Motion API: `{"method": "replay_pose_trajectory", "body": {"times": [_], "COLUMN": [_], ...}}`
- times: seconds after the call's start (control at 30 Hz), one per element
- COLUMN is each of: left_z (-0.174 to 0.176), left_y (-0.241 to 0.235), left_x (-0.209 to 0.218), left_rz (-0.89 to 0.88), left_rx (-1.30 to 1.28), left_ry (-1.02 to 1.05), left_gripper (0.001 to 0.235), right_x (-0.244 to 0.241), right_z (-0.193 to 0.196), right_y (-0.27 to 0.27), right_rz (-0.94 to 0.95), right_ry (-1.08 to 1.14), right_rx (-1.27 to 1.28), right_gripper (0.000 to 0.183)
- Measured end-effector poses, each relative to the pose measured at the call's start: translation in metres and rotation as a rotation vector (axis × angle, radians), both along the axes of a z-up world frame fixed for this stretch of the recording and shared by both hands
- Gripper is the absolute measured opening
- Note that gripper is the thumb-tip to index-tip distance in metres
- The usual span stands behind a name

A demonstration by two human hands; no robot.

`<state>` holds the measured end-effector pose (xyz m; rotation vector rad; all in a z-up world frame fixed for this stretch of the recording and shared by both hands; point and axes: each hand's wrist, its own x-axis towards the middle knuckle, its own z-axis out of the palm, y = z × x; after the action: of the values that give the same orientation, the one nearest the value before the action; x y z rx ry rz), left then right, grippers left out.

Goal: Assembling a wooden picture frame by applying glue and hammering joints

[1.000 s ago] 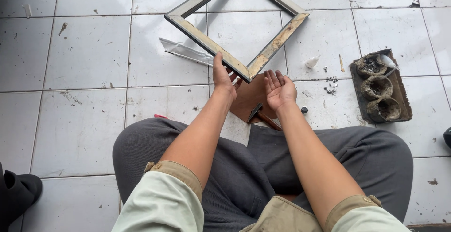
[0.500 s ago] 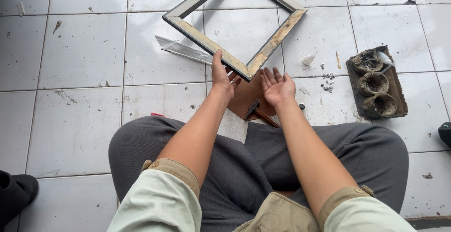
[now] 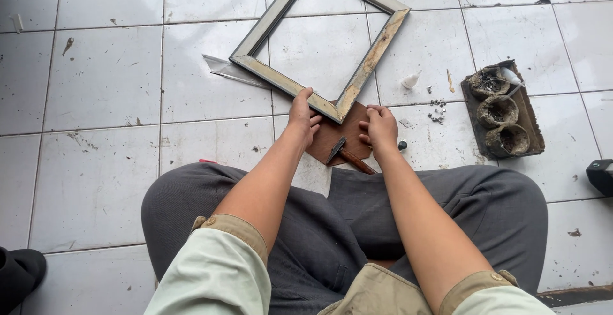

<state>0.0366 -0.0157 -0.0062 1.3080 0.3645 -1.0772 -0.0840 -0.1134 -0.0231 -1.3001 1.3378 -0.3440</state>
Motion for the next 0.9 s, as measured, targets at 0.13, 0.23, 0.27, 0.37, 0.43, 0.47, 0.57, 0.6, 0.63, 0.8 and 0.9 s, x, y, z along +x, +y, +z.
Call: {"method": "replay_pose_trajectory", "body": {"times": [0.13,0.23,0.27,0.37,0.43,0.47,0.57,0.6,0.63,0.8,0.9], "left_z": [-0.003,-0.007,-0.021,-0.019,0.005,0.022,0.095,0.124,0.140,0.160,0.103], "left_y": [-0.001,0.000,-0.001,-0.002,0.001,0.000,0.012,0.017,0.022,0.045,0.041], "left_x": [-0.002,-0.001,0.002,-0.006,-0.017,-0.018,-0.029,-0.035,-0.036,-0.045,-0.045], "left_rz": [-0.020,-0.026,-0.144,-0.294,-0.331,-0.438,-0.719,-0.898,-0.902,-1.160,-0.947], "left_rx": [0.015,0.058,0.202,0.409,0.472,0.390,0.281,0.254,0.241,0.388,0.377], "left_ry": [-0.042,-0.083,-0.231,-0.524,-0.660,-0.852,-1.227,-1.407,-1.411,-1.593,-1.553], "left_gripper": [0.082,0.084,0.082,0.072,0.063,0.051,0.036,0.033,0.033,0.037,0.036], "right_x": [0.002,0.004,0.004,0.005,-0.002,-0.004,-0.017,-0.025,-0.031,-0.073,-0.095], "right_z": [-0.001,-0.001,-0.005,-0.002,0.008,0.015,0.084,0.115,0.128,0.124,0.084], "right_y": [0.000,0.002,0.000,-0.002,-0.006,-0.015,-0.032,-0.037,-0.048,-0.116,-0.136], "right_rz": [0.121,0.211,0.195,0.181,0.181,0.266,0.482,0.611,0.600,0.604,0.471], "right_ry": [0.074,0.116,0.101,0.074,0.069,0.077,0.156,0.233,0.238,0.642,0.691], "right_rx": [-0.129,-0.208,-0.210,-0.169,-0.122,-0.115,-0.193,-0.274,-0.278,-0.693,-0.768], "right_gripper": [0.028,0.027,0.027,0.028,0.030,0.030,0.027,0.024,0.024,0.025,0.016]}}
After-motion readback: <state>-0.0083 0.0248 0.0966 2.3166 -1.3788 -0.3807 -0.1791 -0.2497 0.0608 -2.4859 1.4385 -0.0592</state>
